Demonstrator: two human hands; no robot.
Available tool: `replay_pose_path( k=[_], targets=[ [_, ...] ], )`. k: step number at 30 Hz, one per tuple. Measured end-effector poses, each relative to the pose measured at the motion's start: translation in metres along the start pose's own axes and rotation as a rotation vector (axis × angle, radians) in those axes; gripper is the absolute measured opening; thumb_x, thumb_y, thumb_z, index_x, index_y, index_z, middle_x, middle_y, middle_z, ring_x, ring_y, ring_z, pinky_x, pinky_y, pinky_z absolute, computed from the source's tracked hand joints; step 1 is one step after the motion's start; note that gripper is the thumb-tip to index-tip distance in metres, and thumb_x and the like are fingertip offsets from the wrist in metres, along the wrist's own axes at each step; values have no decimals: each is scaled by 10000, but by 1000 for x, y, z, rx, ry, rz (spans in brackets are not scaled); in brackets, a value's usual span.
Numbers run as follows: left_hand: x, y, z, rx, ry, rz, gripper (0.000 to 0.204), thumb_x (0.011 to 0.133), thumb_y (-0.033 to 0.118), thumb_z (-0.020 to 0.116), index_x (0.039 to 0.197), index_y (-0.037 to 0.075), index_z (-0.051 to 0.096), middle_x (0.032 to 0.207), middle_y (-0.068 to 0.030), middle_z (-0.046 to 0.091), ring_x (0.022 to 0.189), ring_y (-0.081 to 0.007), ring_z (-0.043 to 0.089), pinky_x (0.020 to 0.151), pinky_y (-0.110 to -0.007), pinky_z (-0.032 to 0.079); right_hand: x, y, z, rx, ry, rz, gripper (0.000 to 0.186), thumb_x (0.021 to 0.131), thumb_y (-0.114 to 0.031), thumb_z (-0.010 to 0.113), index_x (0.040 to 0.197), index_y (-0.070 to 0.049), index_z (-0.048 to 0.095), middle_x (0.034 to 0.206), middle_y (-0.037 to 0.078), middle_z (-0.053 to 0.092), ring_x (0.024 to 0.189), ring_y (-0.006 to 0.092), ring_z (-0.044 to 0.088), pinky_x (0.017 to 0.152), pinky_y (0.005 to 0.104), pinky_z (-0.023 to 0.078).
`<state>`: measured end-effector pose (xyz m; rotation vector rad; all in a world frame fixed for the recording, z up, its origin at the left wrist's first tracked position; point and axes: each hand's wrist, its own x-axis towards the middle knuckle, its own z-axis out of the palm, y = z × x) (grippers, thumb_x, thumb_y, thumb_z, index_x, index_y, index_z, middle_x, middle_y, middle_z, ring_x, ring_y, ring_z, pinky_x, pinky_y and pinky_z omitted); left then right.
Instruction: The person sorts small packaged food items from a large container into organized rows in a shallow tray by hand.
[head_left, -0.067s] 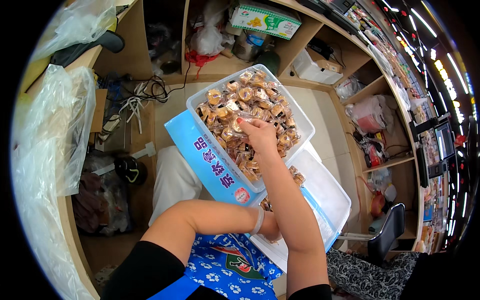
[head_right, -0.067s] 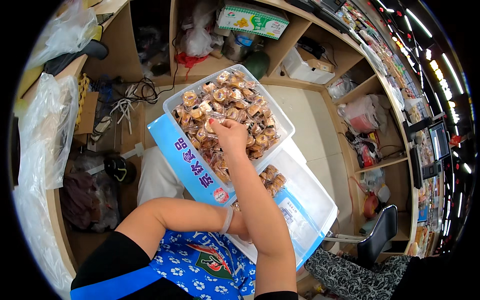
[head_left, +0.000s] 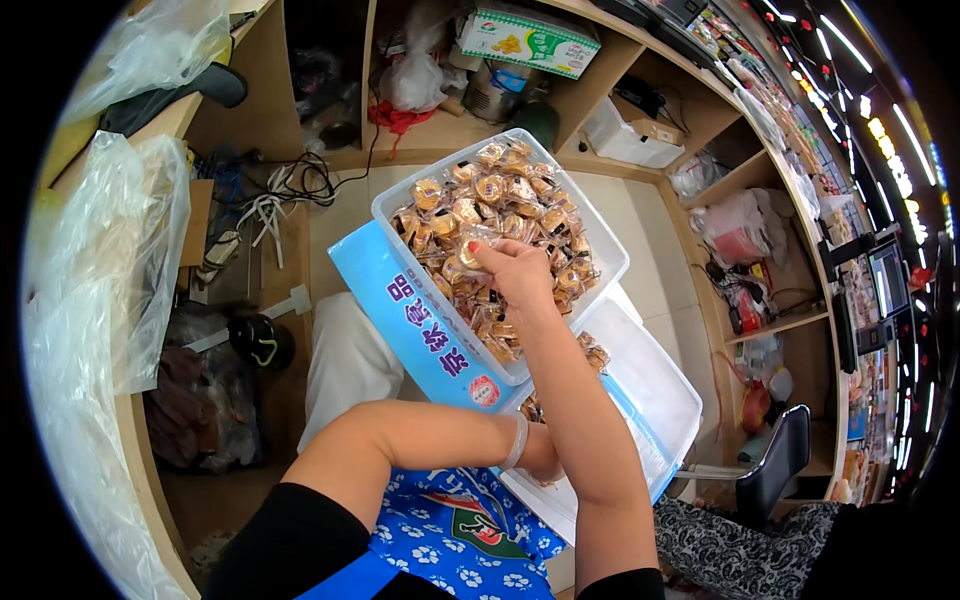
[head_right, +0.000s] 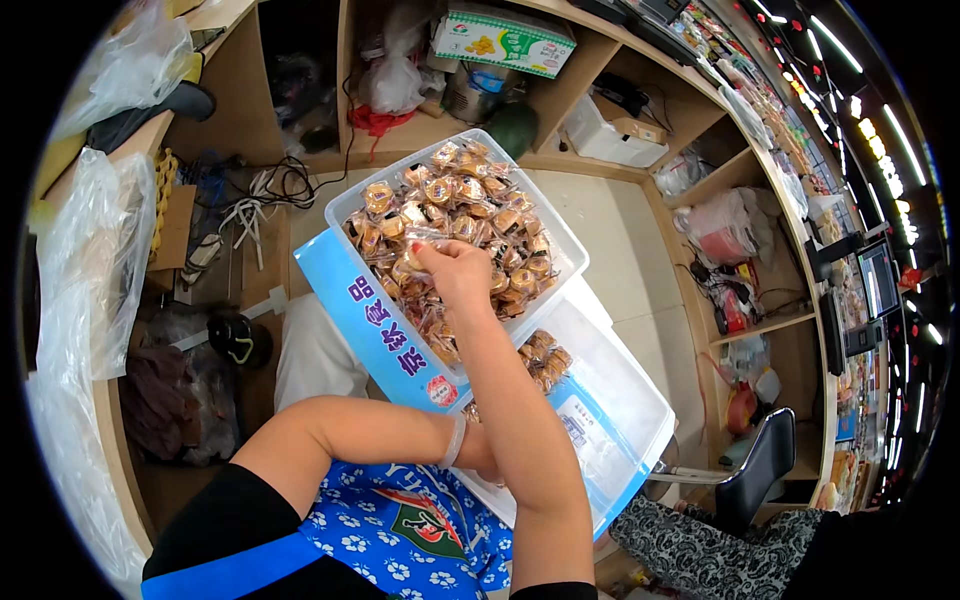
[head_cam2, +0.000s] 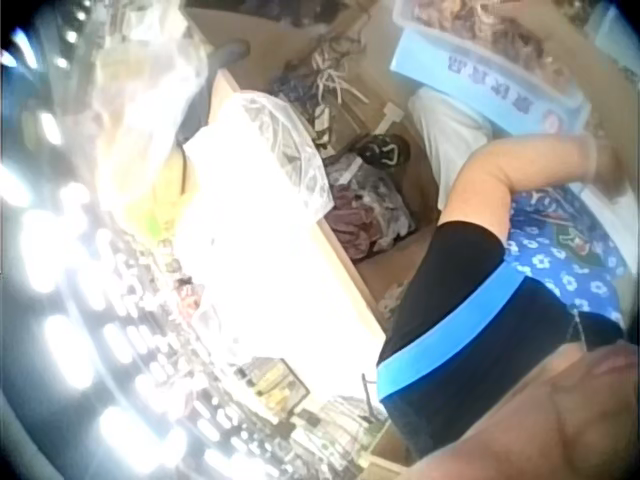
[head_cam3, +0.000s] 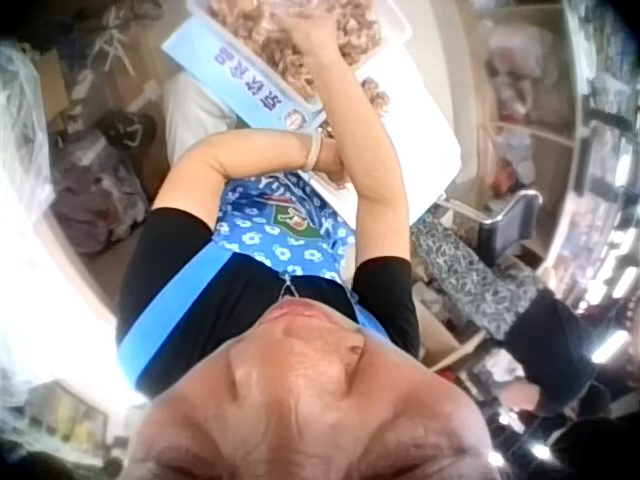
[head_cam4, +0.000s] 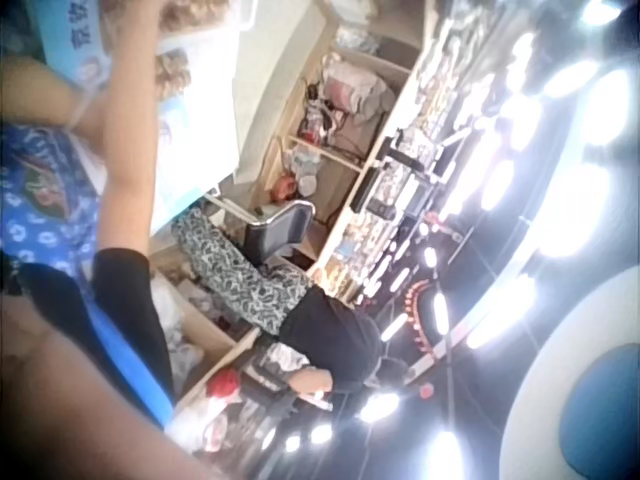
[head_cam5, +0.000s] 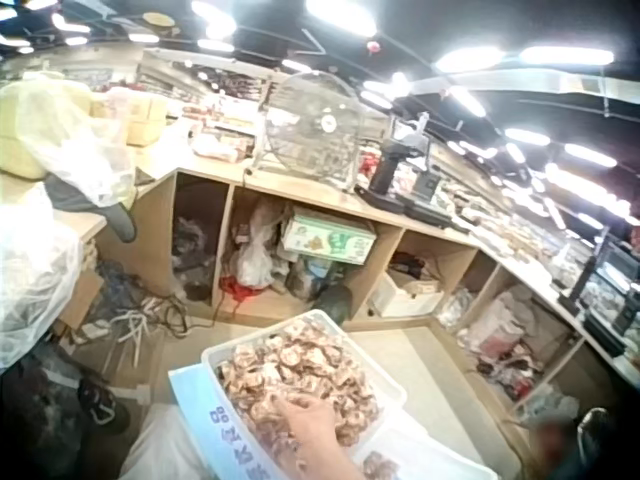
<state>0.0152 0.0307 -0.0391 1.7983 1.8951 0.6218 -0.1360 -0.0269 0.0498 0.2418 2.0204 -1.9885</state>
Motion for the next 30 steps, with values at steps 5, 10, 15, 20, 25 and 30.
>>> replay_pose_path(
  k=[5,10,15,20,25,30],
  targets=[
    [19,-3,12,186,-203,-56,332,924,150,569,1236,101,670,1336,-121,612,1245,-301,556,1041,-440,421,-31,-18,-24,-426,40,-198,180,769,-83,795,907,21,745,729,9,660,646,57,551,533,243,412],
    [11,20,-28,161,-489,-144,321,909,167,591,1200,90,701,1284,-106,655,1162,-312,624,909,-456,521,-31,-12,-82,-634,5,-176,179,786,-75,783,915,42,740,819,37,699,733,72,596,659,246,474],
    [3,24,-37,182,-465,-142,305,881,137,596,1149,68,724,1208,-126,690,1101,-321,656,867,-445,540,-32,-25,-102,-457,15,-254,171,905,-44,652,1038,55,694,920,38,704,831,81,614,749,257,487],
    [2,14,-21,123,-385,-168,280,853,98,593,1081,47,747,1134,-147,714,1045,-319,680,847,-433,546,-29,-38,-83,-1020,-119,-465,199,904,-28,599,1094,-36,659,1183,132,654,1048,285,622,910,372,491],
    [-8,25,-44,177,-338,-84,245,842,104,607,1028,51,758,1031,-150,734,981,-328,698,808,-434,557,-7,-29,-87,-1275,-333,-674,203,881,-60,632,1084,-56,645,1117,141,657,1156,352,538,996,447,434],
    [-11,14,-27,144,-207,-58,207,853,136,611,969,53,762,948,-154,739,923,-340,707,788,-431,564,-5,-31,-88,-1379,-406,-653,219,840,-85,674,1056,-68,636,1043,143,647,1048,365,580,895,458,472]
  ],
)
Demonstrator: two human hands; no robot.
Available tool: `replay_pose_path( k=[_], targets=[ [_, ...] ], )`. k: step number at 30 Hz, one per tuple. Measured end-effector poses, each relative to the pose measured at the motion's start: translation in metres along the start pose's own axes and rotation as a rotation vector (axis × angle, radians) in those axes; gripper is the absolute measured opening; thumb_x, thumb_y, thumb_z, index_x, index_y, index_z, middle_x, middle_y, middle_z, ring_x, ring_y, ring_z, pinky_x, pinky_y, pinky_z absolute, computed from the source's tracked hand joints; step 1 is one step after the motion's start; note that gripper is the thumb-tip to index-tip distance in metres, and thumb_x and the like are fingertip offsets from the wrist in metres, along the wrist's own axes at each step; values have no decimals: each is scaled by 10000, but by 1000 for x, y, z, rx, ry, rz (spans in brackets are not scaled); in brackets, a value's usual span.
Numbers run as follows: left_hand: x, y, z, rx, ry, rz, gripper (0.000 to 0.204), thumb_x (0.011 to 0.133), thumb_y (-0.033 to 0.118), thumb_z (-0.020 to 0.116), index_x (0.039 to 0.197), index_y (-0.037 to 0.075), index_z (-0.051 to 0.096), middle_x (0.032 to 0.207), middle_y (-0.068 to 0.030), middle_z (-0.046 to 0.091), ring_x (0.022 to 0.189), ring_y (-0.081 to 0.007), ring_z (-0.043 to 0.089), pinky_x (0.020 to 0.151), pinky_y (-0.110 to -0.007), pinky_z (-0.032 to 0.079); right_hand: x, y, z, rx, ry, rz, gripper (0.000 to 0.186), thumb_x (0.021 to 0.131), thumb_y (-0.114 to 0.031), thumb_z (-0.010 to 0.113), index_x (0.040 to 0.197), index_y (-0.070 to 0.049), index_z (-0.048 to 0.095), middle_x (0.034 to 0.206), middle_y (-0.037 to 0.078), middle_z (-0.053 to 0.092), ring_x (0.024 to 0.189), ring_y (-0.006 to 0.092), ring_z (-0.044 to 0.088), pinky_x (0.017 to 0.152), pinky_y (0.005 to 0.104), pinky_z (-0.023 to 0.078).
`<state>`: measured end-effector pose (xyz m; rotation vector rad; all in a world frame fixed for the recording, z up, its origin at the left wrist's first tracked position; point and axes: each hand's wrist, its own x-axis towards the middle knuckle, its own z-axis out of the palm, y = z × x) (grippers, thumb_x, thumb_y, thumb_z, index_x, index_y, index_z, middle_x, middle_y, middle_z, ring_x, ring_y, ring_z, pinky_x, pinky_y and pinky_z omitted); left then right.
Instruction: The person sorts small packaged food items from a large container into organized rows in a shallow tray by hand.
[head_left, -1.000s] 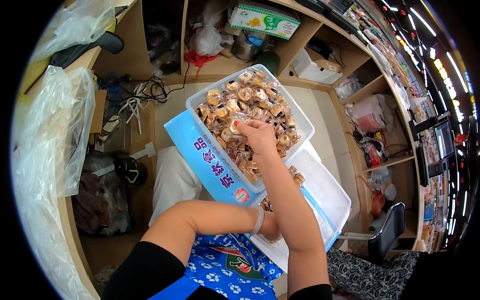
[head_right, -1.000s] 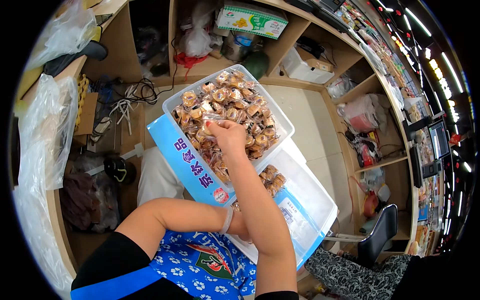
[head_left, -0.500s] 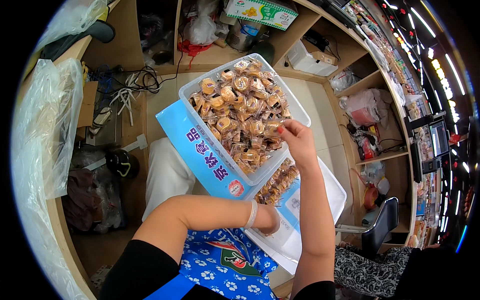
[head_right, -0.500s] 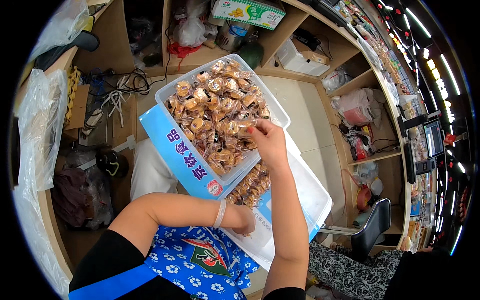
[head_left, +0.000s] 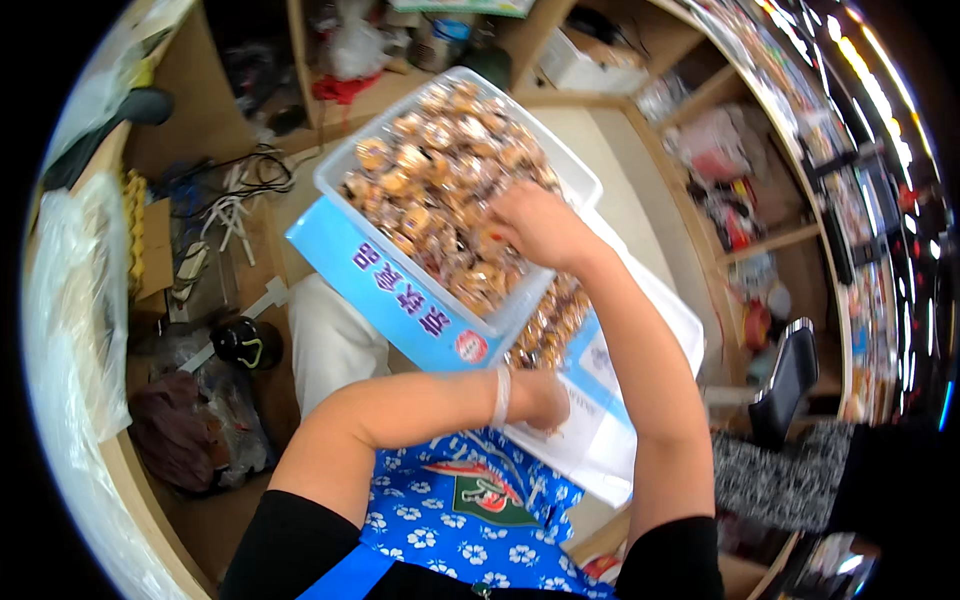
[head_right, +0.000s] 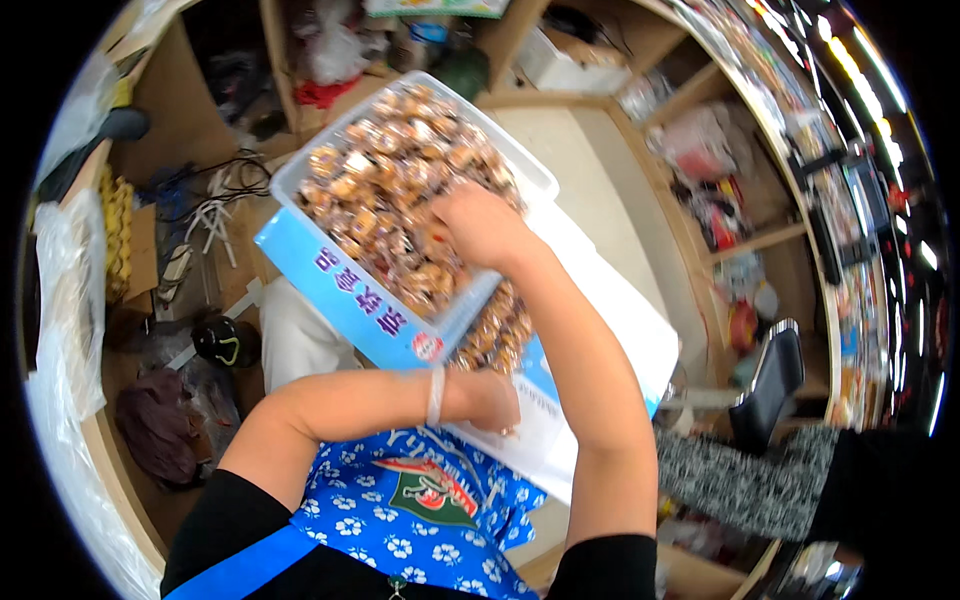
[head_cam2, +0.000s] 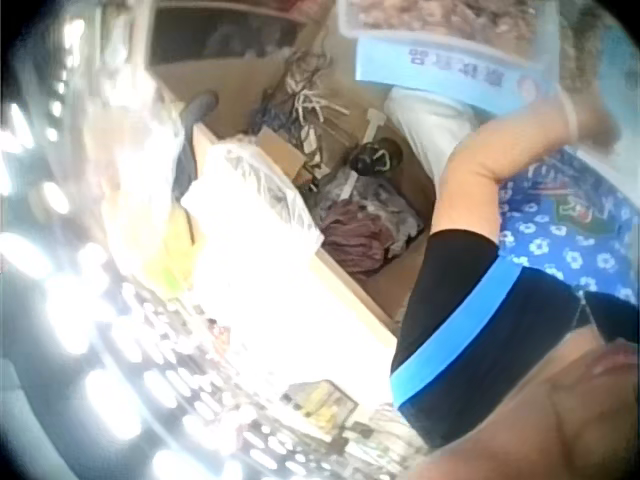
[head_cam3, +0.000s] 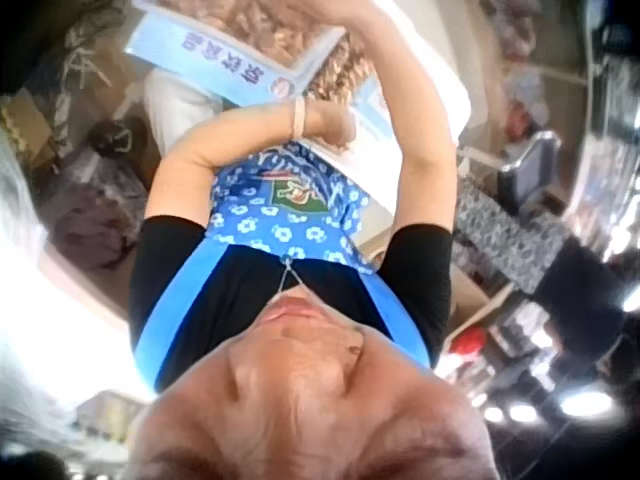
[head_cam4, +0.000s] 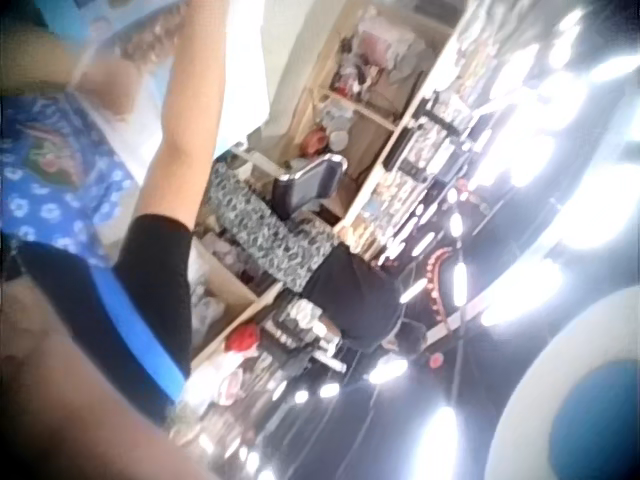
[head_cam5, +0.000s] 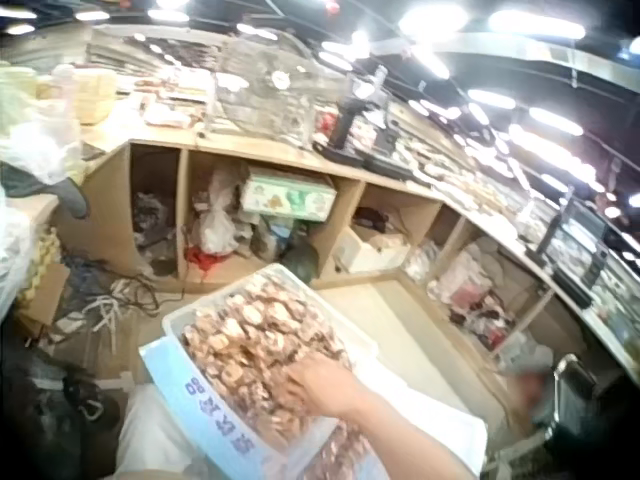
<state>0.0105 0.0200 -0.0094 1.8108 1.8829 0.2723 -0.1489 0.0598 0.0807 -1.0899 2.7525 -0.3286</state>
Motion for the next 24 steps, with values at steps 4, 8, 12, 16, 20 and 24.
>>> replay_pose_path(
  k=[4,8,12,16,20,24],
  targets=[
    [-3,5,-18,8,-145,-13,212,876,100,573,1006,50,733,980,-187,721,965,-352,691,822,-436,555,-16,-10,12,179,131,29,308,784,-116,748,1073,-74,652,1037,146,640,1026,360,596,871,458,487],
    [-1,1,-18,24,-202,-57,253,885,42,539,1088,56,688,1029,-200,699,1028,-361,665,856,-436,541,-16,-16,17,152,198,111,407,729,-162,806,1100,-74,661,1028,148,638,1021,351,601,875,446,488],
    [1,1,-22,26,-228,-54,254,896,36,518,1090,65,679,1028,-200,696,1037,-364,659,863,-433,538,-37,-4,15,220,335,128,396,713,-168,810,1068,-47,683,971,137,641,967,320,615,862,410,507],
    [0,7,-30,25,-250,-94,269,898,51,516,1110,91,676,1041,-182,696,1036,-346,659,858,-428,538,-86,9,7,764,544,262,409,664,-187,850,997,-16,687,857,77,662,783,185,628,727,319,527],
    [-1,4,-21,22,-215,-66,318,902,74,519,1178,138,663,1049,-153,696,1021,-328,663,852,-424,539,-181,10,6,757,266,651,422,621,-206,881,941,-12,687,774,46,669,698,147,631,649,298,512],
    [-2,1,-17,36,-154,-13,348,909,105,521,1229,156,647,1023,-128,702,992,-326,669,843,-429,542,-241,2,82,264,-221,782,350,669,-245,818,910,-31,682,857,152,709,829,323,687,707,377,559]
  ],
)
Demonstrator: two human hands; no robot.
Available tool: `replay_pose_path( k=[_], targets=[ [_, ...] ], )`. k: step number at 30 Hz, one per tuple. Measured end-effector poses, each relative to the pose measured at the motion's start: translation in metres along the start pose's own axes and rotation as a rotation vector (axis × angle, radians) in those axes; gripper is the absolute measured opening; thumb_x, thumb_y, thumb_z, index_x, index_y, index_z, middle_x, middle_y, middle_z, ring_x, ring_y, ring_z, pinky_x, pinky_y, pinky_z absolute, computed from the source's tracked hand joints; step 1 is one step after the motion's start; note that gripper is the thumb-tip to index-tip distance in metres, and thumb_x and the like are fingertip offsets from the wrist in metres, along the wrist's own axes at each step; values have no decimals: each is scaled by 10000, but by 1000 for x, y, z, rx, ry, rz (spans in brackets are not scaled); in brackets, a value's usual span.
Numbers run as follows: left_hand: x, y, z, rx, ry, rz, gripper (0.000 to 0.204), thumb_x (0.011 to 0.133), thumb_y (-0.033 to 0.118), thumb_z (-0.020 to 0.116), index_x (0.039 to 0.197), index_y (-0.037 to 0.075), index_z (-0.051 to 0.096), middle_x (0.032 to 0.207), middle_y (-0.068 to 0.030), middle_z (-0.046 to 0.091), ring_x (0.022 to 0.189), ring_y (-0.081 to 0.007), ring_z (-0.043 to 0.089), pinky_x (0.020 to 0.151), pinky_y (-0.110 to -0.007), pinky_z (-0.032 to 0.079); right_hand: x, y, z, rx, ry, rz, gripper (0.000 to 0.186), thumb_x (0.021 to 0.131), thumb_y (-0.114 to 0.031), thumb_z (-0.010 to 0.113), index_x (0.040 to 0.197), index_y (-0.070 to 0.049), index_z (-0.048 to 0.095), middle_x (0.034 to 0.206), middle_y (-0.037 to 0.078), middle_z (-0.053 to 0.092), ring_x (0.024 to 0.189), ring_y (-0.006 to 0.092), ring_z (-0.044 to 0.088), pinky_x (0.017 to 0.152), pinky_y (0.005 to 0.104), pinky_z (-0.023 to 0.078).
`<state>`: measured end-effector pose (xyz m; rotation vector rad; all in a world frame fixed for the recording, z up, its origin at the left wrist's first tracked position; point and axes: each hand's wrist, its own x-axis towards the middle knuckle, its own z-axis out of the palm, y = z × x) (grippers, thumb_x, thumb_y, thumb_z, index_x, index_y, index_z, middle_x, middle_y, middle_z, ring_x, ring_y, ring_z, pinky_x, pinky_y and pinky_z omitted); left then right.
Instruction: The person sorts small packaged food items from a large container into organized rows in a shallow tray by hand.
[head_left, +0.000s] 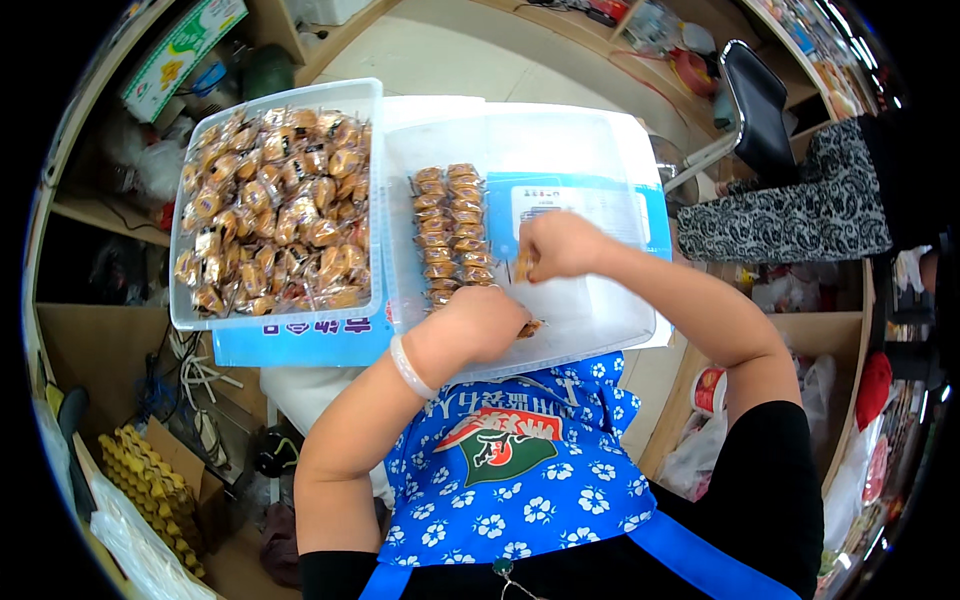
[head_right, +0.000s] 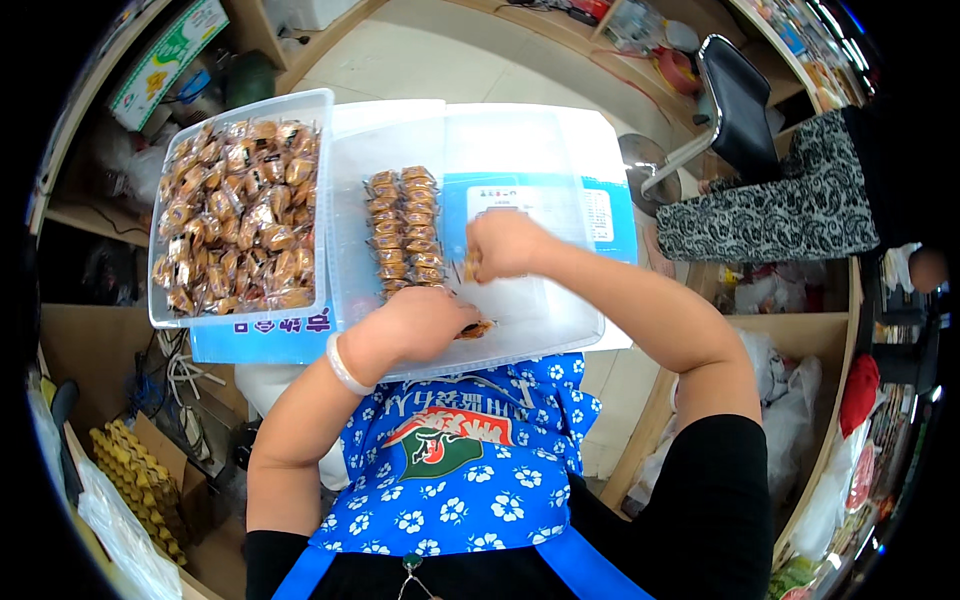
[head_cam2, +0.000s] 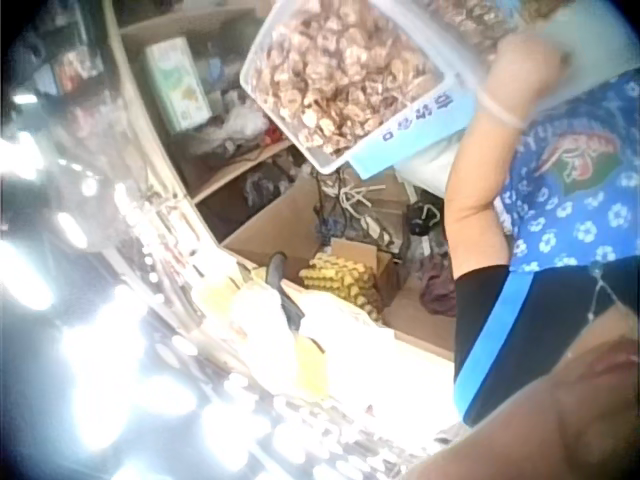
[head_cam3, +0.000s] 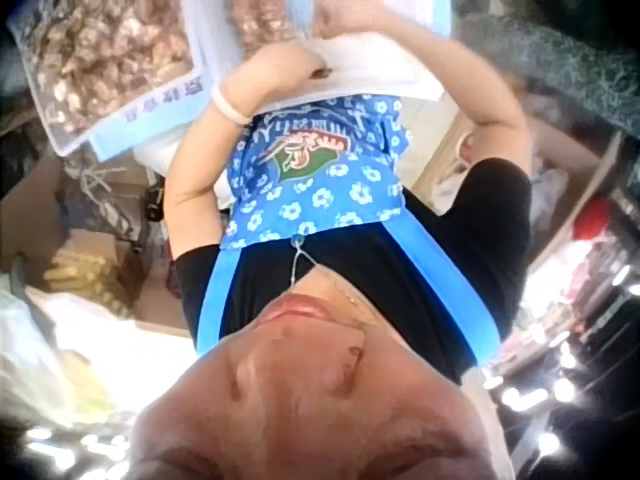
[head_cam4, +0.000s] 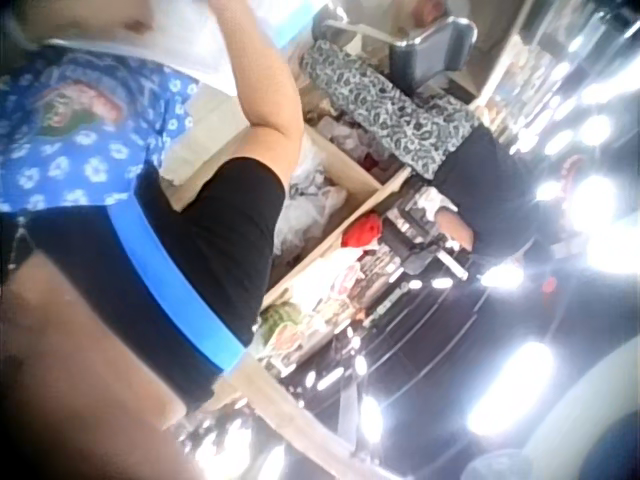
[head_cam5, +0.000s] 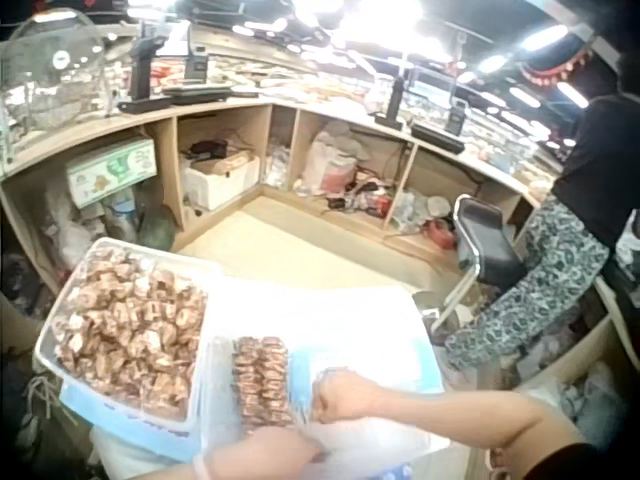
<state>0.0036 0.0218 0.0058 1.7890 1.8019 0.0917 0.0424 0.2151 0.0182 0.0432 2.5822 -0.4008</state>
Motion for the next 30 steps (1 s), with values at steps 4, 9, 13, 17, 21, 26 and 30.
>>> replay_pose_path(
  k=[4,9,13,17,21,26,30],
  targets=[
    [0,2,-3,20,-46,-33,363,899,110,539,1244,151,644,1112,-130,670,1018,-315,652,843,-427,547,-13,-16,51,-110,70,11,317,710,-150,770,939,-14,598,895,168,656,859,362,650,719,448,532],
    [-7,-4,4,36,120,32,341,881,98,568,1212,110,647,1211,-144,586,1103,-324,587,847,-419,553,-19,-23,50,-8,125,-94,315,747,-48,703,1001,-6,522,999,210,583,922,387,630,741,467,530],
    [-8,1,-13,102,170,-119,296,860,59,578,1145,-12,615,1189,-164,575,1116,-340,567,877,-420,541,-20,-20,55,66,154,-63,347,727,1,704,1021,7,519,1020,221,566,932,404,619,762,468,525],
    [-6,-1,-11,63,285,-136,342,852,29,570,1178,-73,561,1225,-181,574,1129,-338,570,911,-413,527,-21,-14,64,200,125,23,463,660,2,772,1066,3,549,1058,216,574,945,406,614,790,466,523],
    [1,-14,18,100,437,15,466,851,24,564,1308,-49,512,1254,-169,584,1147,-323,572,934,-407,516,-9,-7,61,385,-57,176,540,635,-20,820,1122,-10,588,1117,209,625,996,362,632,817,419,530],
    [0,-13,16,175,313,13,503,853,55,586,1353,35,535,1231,-127,602,1122,-305,596,910,-401,525,-8,-3,67,687,-38,293,518,656,-37,835,1127,-2,623,1005,148,699,937,270,669,791,367,539],
    [-1,-8,9,176,240,-38,487,851,94,618,1335,76,568,1209,-106,607,1080,-286,622,864,-387,543,-18,2,48,577,-123,397,488,672,-48,831,1122,4,651,940,116,712,856,232,682,728,345,550]
  ],
)
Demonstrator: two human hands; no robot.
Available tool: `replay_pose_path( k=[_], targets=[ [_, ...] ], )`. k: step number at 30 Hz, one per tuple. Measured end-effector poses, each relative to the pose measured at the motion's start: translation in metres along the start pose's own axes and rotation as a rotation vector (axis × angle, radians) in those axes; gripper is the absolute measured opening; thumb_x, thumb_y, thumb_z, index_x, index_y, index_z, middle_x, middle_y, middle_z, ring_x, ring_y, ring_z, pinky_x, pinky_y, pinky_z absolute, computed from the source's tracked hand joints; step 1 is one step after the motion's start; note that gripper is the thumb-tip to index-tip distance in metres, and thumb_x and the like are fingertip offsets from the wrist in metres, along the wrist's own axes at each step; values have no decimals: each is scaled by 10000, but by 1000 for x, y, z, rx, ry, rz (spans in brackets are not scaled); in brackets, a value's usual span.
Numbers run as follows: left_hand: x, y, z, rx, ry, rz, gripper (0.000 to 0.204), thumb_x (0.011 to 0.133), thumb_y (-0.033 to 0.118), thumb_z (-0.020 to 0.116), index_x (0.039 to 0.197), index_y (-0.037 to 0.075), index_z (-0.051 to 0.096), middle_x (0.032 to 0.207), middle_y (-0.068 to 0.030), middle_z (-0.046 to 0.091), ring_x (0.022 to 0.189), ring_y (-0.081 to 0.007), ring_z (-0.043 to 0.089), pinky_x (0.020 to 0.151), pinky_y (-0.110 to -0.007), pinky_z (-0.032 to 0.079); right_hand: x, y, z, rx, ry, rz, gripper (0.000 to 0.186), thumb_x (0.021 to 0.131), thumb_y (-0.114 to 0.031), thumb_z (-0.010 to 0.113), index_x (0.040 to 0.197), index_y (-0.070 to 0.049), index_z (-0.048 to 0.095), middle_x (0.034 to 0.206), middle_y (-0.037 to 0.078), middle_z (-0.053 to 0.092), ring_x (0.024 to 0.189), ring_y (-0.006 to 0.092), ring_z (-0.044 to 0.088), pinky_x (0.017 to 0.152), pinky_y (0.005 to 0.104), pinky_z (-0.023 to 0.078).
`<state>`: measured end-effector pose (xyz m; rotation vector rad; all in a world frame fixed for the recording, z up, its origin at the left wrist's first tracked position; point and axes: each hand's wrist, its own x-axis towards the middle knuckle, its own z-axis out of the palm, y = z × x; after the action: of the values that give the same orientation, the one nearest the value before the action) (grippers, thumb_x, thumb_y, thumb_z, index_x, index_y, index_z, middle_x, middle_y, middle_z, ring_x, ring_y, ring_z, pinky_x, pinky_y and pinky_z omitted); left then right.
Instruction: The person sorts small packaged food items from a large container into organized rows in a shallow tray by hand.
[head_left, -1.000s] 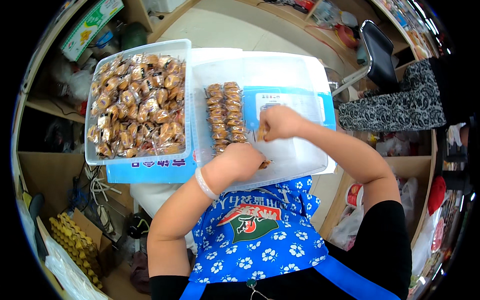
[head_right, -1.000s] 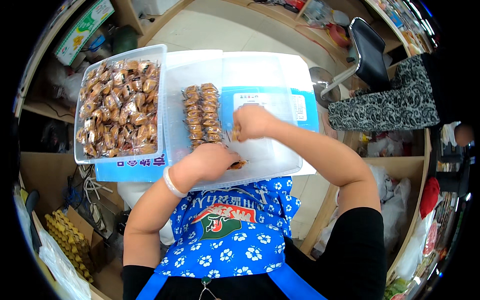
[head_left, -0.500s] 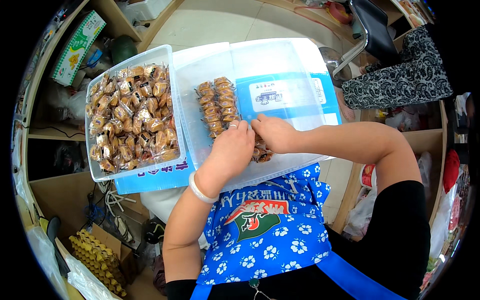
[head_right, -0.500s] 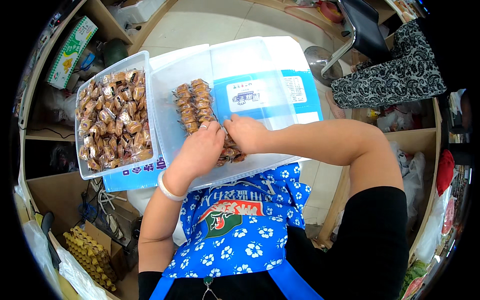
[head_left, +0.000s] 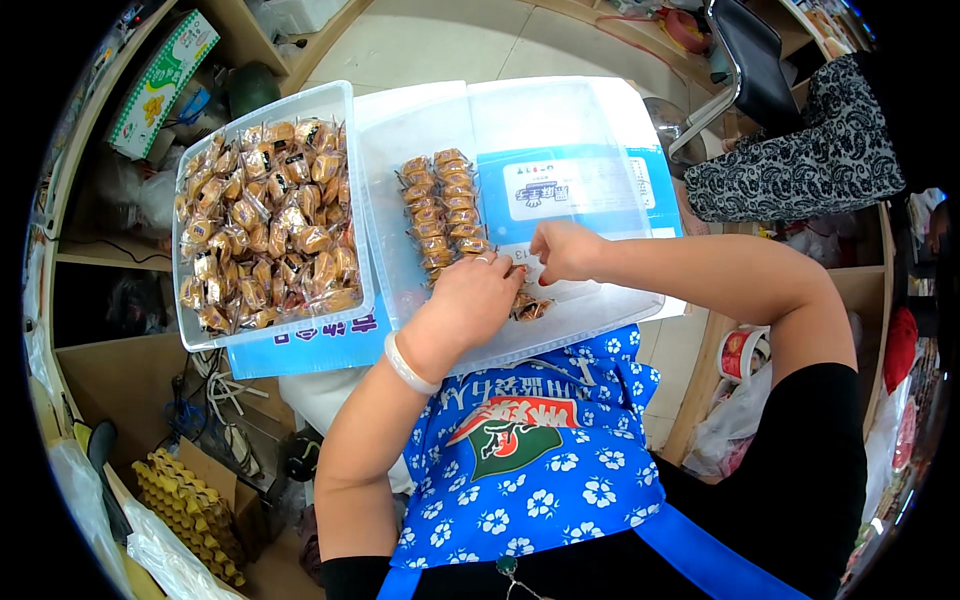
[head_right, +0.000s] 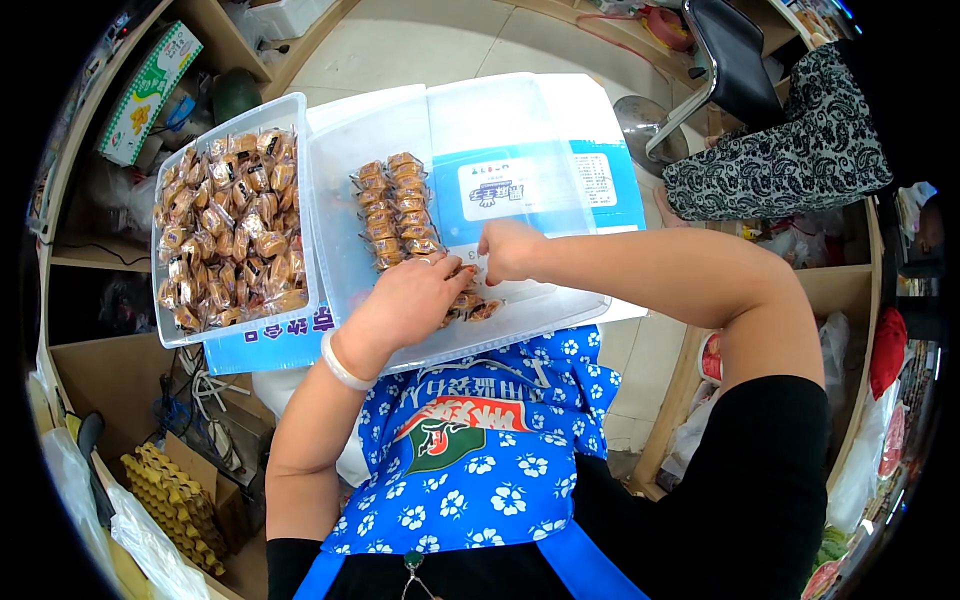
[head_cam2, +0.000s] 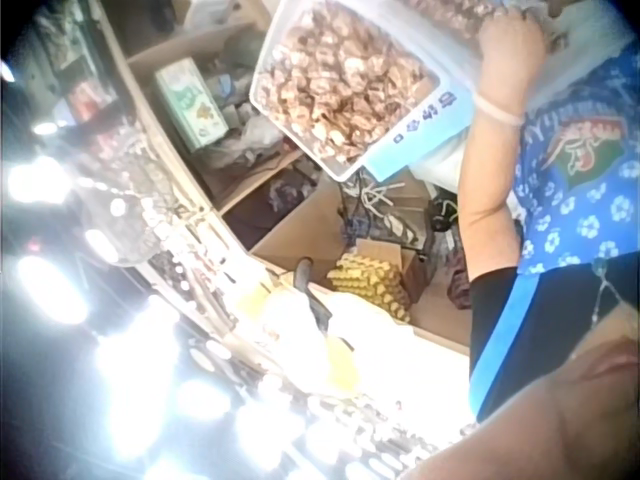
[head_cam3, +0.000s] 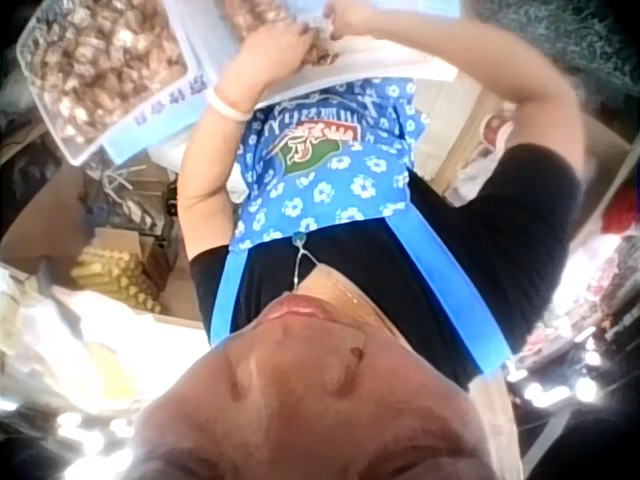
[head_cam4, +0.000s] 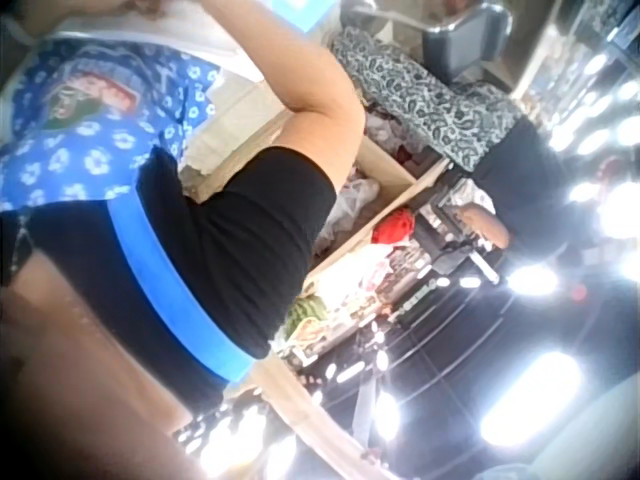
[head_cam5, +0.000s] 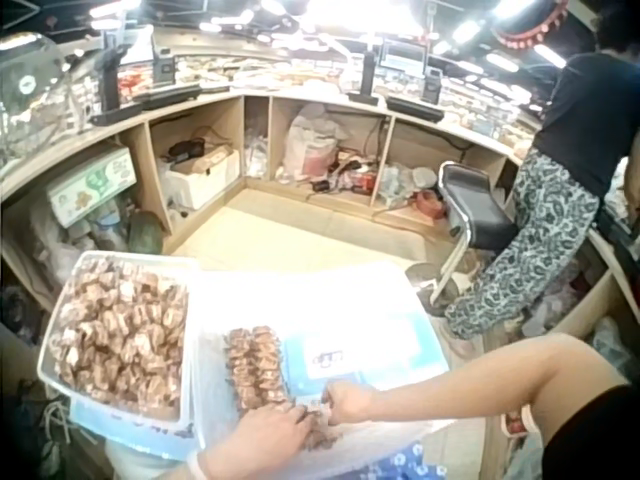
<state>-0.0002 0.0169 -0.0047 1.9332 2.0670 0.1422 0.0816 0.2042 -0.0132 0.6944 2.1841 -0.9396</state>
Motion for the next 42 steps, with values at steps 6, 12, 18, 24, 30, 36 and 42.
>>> replay_pose_path(
  k=[6,12,18,24,30,36,42],
  targets=[
    [0,1,1,-11,1,-26,503,834,122,657,1329,83,577,1177,-99,616,1045,-284,635,830,-390,553,-7,-2,8,-160,-225,152,317,677,-85,839,958,-4,717,892,134,719,782,223,690,690,324,548],
    [-2,2,-2,13,-44,-52,498,817,112,679,1308,85,598,1130,-86,625,1021,-278,636,829,-381,552,-9,-9,30,-93,-48,91,413,658,-112,861,1021,-2,696,899,148,716,794,222,690,702,334,546],
    [-3,-2,4,23,-26,-27,456,839,101,649,1293,89,611,1135,-84,623,1010,-270,639,810,-378,552,-9,-5,33,11,-26,107,567,627,-114,891,1125,14,650,933,163,718,878,244,689,716,344,538],
    [7,4,6,108,-37,-9,273,821,88,653,1089,79,705,889,-80,684,836,-258,689,696,-361,564,-2,7,32,0,-58,92,662,584,-189,923,1157,19,666,990,163,720,872,259,691,737,341,549],
    [22,11,-21,172,-156,172,110,724,78,716,831,67,740,737,-85,704,709,-257,708,608,-362,563,-3,14,31,12,-84,68,503,582,-208,925,1004,-6,741,929,132,731,812,246,684,731,345,548],
    [18,12,-16,153,-155,118,92,713,74,717,804,64,723,761,-104,712,738,-263,718,621,-359,567,-14,11,30,-63,-72,47,276,653,-253,875,821,-53,788,834,148,728,777,255,668,711,370,521],
    [23,6,-11,175,-129,47,135,740,81,699,873,61,716,764,-116,713,741,-271,717,628,-365,568,-11,9,41,-28,-59,4,294,664,-276,869,841,-54,792,812,149,727,750,256,669,705,368,524]
  ],
)
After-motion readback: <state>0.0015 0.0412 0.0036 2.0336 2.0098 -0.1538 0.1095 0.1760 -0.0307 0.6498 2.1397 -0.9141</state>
